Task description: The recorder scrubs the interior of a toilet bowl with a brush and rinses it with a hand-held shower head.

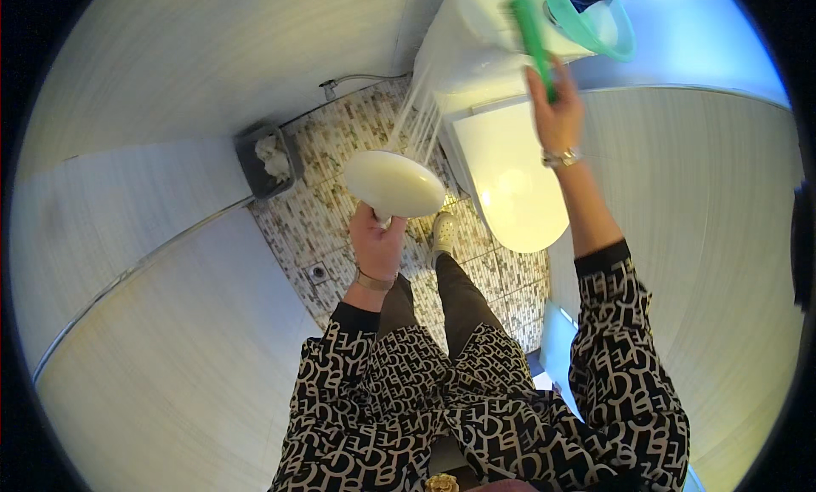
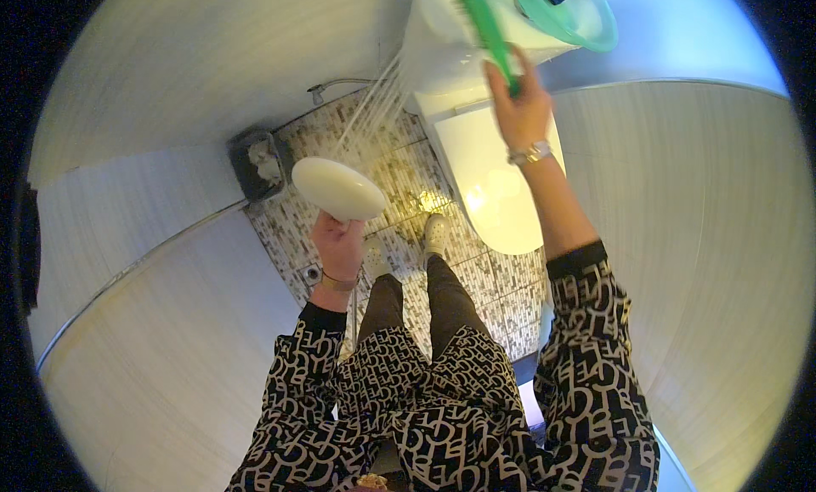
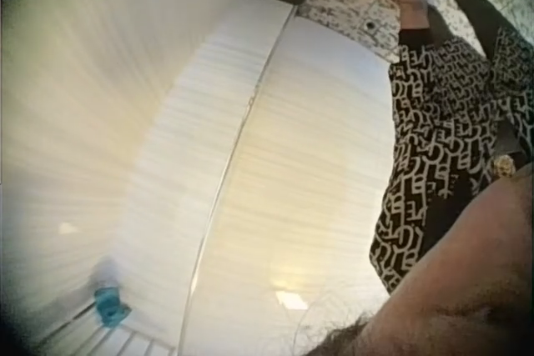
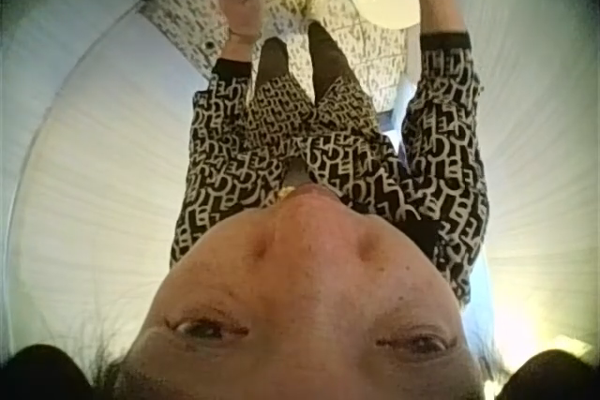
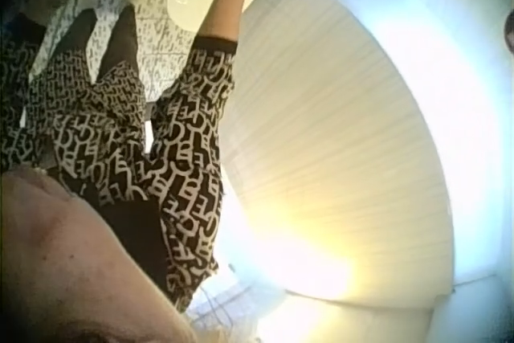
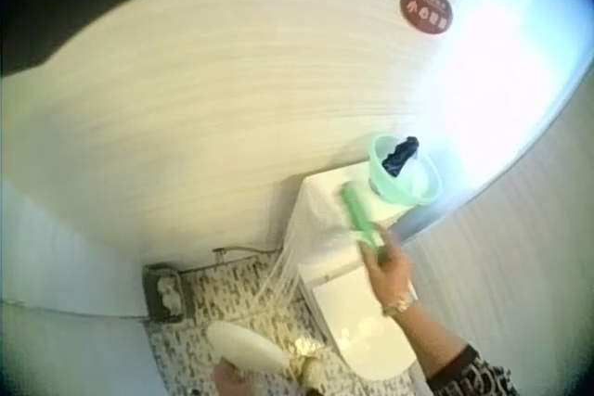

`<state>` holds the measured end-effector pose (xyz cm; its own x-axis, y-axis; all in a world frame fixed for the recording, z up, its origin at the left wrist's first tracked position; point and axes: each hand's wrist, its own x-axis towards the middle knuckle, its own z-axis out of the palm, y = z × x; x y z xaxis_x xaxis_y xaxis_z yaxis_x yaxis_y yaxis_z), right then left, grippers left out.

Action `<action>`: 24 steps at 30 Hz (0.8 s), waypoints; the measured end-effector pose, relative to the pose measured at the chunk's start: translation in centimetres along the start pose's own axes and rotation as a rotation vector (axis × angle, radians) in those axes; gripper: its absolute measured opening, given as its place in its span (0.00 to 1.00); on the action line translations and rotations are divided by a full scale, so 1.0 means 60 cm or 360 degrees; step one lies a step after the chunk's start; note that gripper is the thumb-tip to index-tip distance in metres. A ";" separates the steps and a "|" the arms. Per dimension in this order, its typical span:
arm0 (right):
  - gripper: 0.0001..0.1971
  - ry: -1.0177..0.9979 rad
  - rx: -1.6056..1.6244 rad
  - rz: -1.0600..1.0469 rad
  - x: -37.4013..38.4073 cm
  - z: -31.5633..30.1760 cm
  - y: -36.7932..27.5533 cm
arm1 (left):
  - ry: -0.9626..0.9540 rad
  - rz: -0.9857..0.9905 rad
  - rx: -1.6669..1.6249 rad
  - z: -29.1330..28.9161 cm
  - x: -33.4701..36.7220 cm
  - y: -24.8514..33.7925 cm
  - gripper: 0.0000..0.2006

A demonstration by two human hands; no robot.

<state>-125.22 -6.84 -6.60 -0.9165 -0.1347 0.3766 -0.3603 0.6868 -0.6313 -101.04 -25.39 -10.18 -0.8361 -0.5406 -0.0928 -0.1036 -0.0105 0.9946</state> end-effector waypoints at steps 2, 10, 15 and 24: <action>0.29 0.0350 0.0184 0.0005 -0.001 -0.041 0.021 | -0.0046 -0.0017 -0.0020 -0.005 -0.002 0.001 0.12; 0.24 0.0315 -0.0267 0.0401 0.126 -0.098 0.105 | -0.0173 0.0127 0.0091 0.027 0.014 0.020 0.12; 0.21 0.0462 -0.0093 0.0176 0.101 -0.061 0.073 | -0.0214 0.0121 0.0183 0.033 0.013 0.018 0.13; 0.18 0.0370 0.0060 -0.0081 0.052 0.037 -0.006 | -0.0284 -0.0017 0.0270 0.037 0.007 0.017 0.10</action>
<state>-128.33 -9.08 -6.74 -0.8342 0.0027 0.5515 -0.4151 0.6554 -0.6310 -102.69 -23.77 -9.32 -0.9148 -0.3841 -0.1249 -0.1891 0.1341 0.9728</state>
